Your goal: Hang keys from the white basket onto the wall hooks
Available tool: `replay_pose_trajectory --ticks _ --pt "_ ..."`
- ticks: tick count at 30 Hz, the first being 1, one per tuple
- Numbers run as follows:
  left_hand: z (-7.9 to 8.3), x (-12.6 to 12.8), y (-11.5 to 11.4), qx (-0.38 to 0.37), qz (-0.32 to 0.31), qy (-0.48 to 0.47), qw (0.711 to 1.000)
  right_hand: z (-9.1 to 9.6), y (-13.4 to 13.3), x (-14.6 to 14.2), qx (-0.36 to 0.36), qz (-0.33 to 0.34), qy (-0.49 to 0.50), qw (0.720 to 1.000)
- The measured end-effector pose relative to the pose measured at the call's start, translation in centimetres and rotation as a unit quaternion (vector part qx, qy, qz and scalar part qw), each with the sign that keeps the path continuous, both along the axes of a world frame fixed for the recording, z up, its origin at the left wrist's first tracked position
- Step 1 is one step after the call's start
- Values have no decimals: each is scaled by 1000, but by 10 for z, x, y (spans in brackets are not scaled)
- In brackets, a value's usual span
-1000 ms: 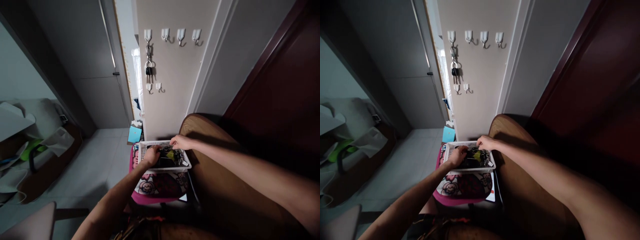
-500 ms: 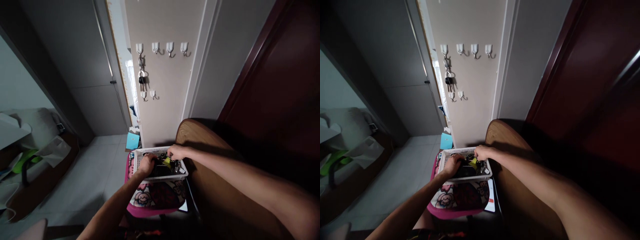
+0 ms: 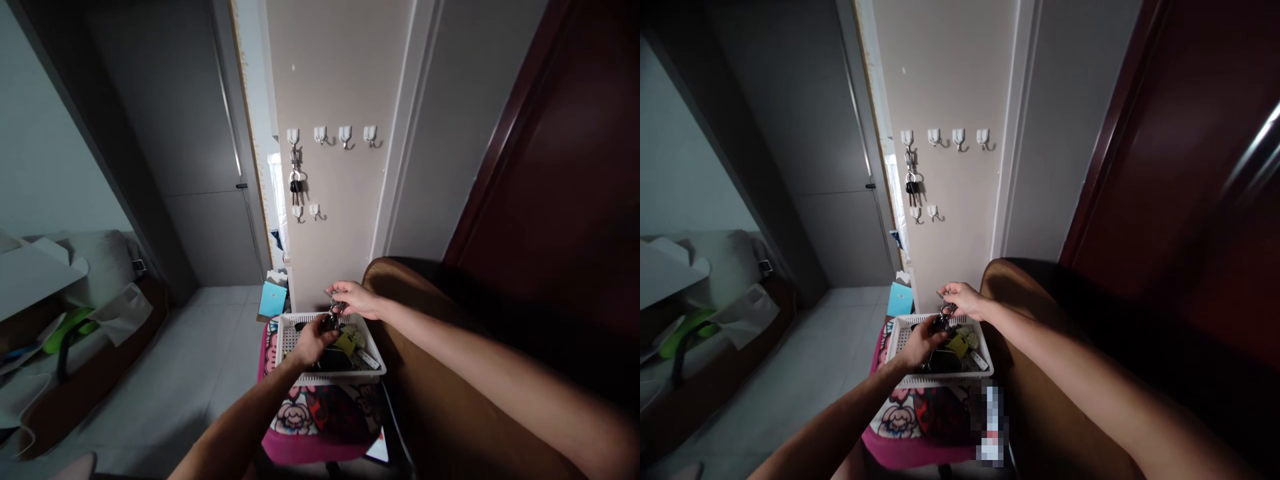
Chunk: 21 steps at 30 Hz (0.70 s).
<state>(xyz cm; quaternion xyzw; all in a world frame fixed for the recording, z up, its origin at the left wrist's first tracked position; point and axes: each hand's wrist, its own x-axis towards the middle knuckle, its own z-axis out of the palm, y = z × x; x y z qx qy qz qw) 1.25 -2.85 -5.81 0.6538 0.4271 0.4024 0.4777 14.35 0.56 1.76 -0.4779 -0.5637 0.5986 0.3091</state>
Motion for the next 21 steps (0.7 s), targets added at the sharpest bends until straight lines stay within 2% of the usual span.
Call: replay_pose_trajectory --ticks 4,7,11,16,19,21 --pt "13 -1 3 -113 48 -166 979 6 1 0 -12 -60 90 994" --pt "22 -7 7 -160 69 -248 953 9 2 1 -18 -99 124 987" --pt "26 -5 10 -193 85 -294 932 10 4 0 -28 -130 163 978" --pt "16 16 4 -250 -4 -327 911 11 5 -4 -20 -158 216 963" --pt "14 19 7 -238 55 -365 898 10 4 -6 -12 -161 231 960" --pt "19 13 13 -210 98 -361 903 8 2 -6 -6 -149 217 965"
